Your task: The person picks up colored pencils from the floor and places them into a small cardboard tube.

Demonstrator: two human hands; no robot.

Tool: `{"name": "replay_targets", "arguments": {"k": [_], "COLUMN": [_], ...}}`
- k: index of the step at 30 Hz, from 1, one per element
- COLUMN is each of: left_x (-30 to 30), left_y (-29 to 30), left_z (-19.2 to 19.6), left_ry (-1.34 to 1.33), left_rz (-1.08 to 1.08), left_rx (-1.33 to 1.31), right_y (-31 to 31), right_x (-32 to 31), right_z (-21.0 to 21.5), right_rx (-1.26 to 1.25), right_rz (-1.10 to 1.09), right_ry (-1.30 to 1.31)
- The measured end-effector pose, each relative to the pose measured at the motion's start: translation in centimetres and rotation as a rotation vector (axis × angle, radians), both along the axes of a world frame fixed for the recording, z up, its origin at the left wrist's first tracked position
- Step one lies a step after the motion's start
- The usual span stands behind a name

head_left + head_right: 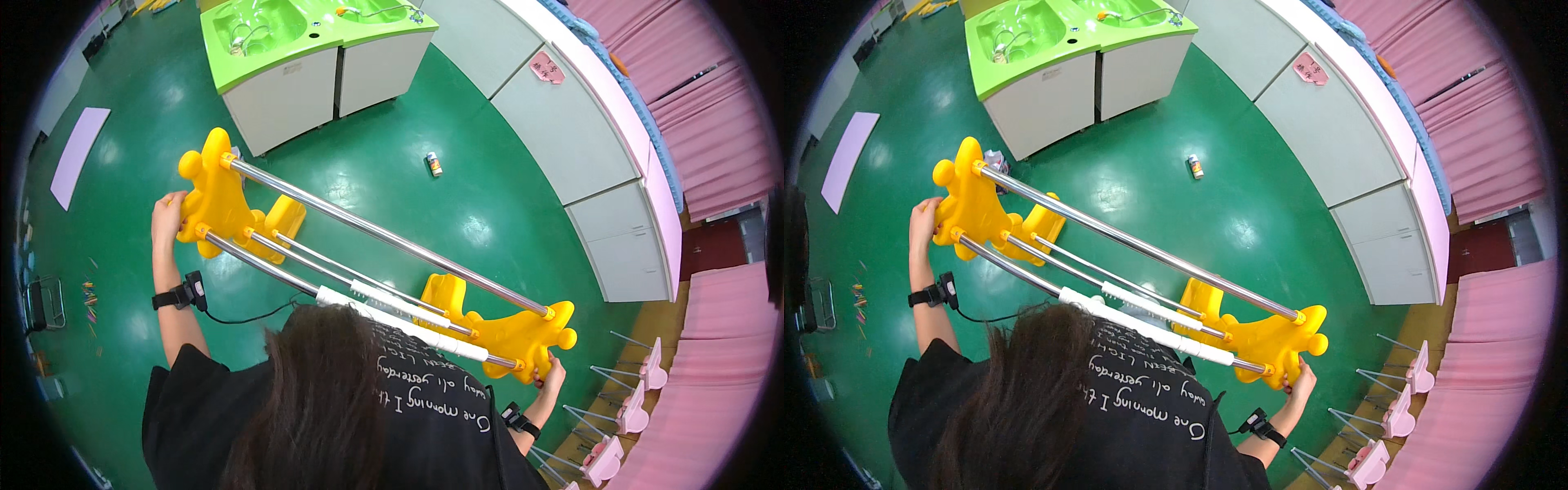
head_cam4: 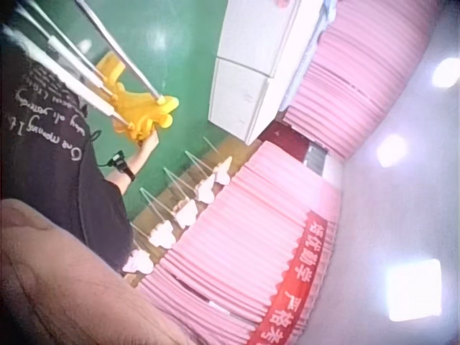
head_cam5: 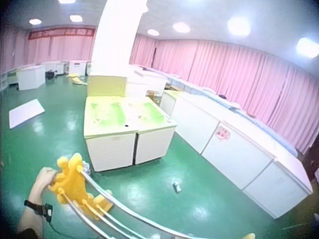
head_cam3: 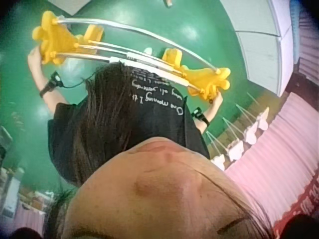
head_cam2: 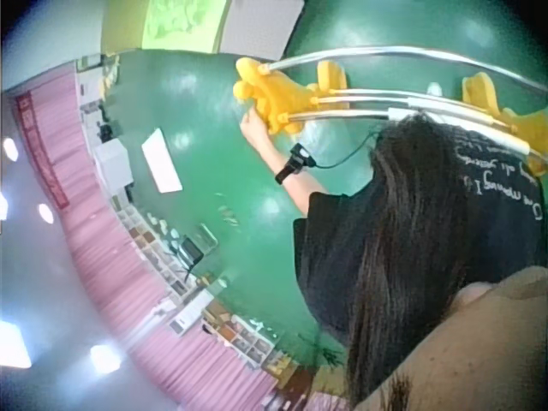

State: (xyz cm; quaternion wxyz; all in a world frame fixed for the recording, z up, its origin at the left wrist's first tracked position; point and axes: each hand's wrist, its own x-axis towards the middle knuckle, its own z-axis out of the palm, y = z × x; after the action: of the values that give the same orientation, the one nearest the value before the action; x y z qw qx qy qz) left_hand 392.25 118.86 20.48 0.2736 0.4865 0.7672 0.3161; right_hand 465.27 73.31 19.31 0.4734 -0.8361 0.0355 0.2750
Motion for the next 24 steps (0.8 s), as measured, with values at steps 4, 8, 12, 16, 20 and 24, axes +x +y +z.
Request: {"name": "replay_targets", "arguments": {"k": [4, 8, 12, 16, 20, 24], "left_x": [2.7, 7.1, 9.2, 9.0, 9.3, 10.1], "left_y": [5.6, 9.9, 14.1, 13.6, 12.6, 14.6], "left_z": [-0.7, -1.5, -3.1, -3.3, -3.3, -2.8], "left_ry": [-0.012, 0.016, 0.016, -0.032, -0.066, -0.088], "left_rz": [0.010, 0.064, 0.141, 0.258, 0.417, 0.501], "left_rx": [0.049, 0.030, -0.021, -0.051, -0.124, -0.183], "right_y": [8.4, 17.9, 29.9, 40.3, 50.4, 60.4], "right_x": [4.9, 11.7, 18.6, 21.8, 23.5, 23.7], "right_z": [-2.1, -2.4, -1.2, -1.2, -0.9, -0.6], "right_rx": [0.050, -0.011, -0.062, -0.060, -0.057, -0.074], "right_rz": [0.088, 0.144, 0.240, 0.363, 0.490, 0.568], "right_ry": [0.005, 0.003, -0.061, -0.050, -0.046, -0.051]}}
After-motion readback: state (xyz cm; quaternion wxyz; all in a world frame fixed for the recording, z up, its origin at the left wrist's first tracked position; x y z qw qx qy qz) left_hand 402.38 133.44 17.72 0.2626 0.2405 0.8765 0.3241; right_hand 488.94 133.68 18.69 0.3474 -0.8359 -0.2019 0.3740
